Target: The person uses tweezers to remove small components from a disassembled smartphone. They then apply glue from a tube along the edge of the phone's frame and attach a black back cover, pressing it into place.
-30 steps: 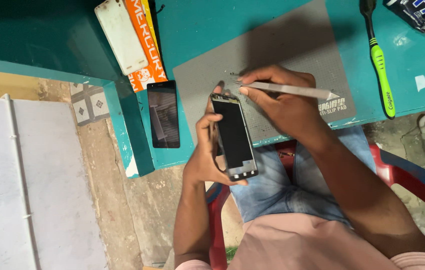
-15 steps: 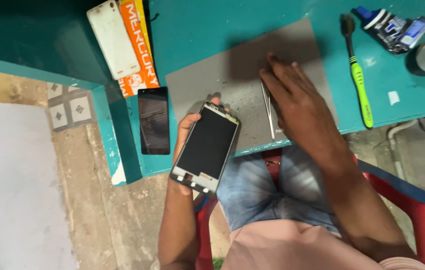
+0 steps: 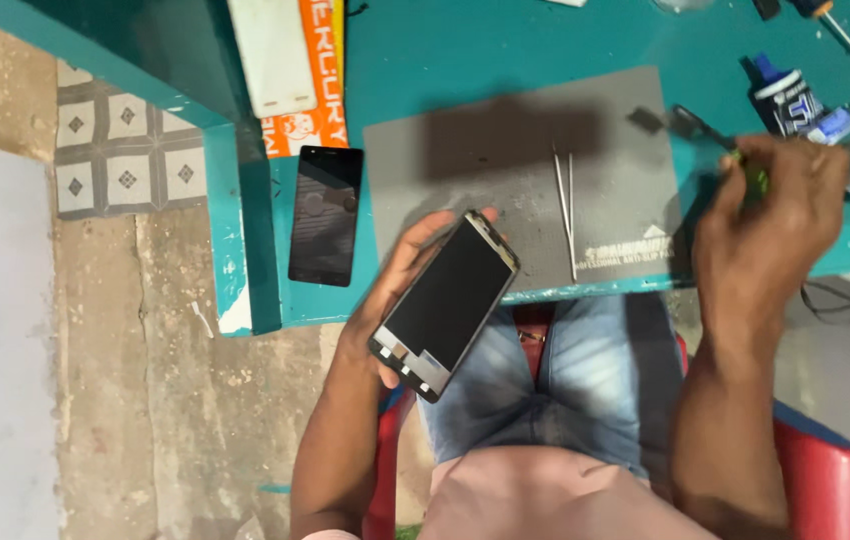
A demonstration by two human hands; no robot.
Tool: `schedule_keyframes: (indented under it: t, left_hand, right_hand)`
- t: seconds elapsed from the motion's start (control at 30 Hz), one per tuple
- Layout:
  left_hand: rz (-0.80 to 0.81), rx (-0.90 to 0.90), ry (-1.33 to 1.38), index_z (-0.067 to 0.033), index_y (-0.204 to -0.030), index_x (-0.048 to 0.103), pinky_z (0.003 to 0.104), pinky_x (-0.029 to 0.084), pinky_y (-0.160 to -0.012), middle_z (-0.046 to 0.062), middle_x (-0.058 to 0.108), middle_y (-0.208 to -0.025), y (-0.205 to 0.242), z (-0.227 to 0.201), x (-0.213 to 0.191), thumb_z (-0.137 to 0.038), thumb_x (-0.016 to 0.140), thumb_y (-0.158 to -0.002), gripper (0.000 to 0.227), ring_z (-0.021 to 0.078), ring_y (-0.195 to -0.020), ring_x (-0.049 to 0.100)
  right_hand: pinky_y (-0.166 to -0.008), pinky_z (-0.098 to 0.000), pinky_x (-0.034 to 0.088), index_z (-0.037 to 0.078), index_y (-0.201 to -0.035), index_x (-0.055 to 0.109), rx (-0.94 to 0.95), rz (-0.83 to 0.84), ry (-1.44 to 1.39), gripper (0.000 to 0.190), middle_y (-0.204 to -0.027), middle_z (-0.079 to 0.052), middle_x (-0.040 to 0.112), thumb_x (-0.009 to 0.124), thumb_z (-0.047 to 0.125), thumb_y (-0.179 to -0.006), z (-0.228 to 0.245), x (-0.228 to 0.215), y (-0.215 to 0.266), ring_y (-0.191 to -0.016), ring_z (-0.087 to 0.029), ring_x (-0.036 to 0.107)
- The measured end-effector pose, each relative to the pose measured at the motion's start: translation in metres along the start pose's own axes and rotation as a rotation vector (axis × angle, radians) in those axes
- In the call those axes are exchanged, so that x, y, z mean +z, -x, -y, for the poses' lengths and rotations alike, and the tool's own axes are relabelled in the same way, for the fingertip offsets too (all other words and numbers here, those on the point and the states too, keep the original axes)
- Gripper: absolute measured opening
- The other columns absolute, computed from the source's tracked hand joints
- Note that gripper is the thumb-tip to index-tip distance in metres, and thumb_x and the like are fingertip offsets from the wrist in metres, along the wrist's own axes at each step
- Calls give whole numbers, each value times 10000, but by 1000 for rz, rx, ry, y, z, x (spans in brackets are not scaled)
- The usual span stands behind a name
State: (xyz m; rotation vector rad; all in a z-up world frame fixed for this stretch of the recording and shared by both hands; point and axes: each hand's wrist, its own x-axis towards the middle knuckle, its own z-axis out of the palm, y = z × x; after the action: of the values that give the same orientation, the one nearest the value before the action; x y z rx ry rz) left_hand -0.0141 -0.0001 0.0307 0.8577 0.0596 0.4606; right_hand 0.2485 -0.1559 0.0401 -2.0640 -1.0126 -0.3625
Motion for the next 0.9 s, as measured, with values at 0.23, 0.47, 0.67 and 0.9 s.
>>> schedule_keyframes:
  t: [0.23,0.47,0.67,0.9]
  left_hand:
    - [52,-86,3,12,-1653,38,420,304,-1303,249,218,-1714,3,-4,-6,-535,1041,-448,1661,329,-1529,380]
    - [186,-117,-112,49,-1686,67,326,301,-1285,178,303,-1715,11,-2,-19,-587,1011,-503,1642,223,-1519,383]
    - [162,-162,-119,45,-1693,70,362,335,-1267,221,396,-1629,16,5,-25,-549,1022,-489,1646,258,-1470,452]
    - [130,42,-161,81,-1666,126,338,246,-1315,199,213,-1773,12,-12,-16,-557,1013,-527,1578,239,-1570,317]
  right_hand:
    - [-820,-332,525,26,-1280,713,-140,214,-290,355,-1141,-154,703,742,-83,-943,78,-22,25,-959,-243,650]
    - [-732,-307,509,85,-1333,703,-127,348,-399,430,-940,-90,723,700,-92,-941,94,1,35,-823,-178,637]
    - [-629,-291,512,96,-1341,698,-152,375,-450,449,-826,-90,664,695,-100,-937,91,26,42,-681,-156,630]
    - [-643,-273,528,126,-1282,720,-66,432,-339,453,-868,-84,718,677,-103,-894,72,-5,57,-735,-116,673]
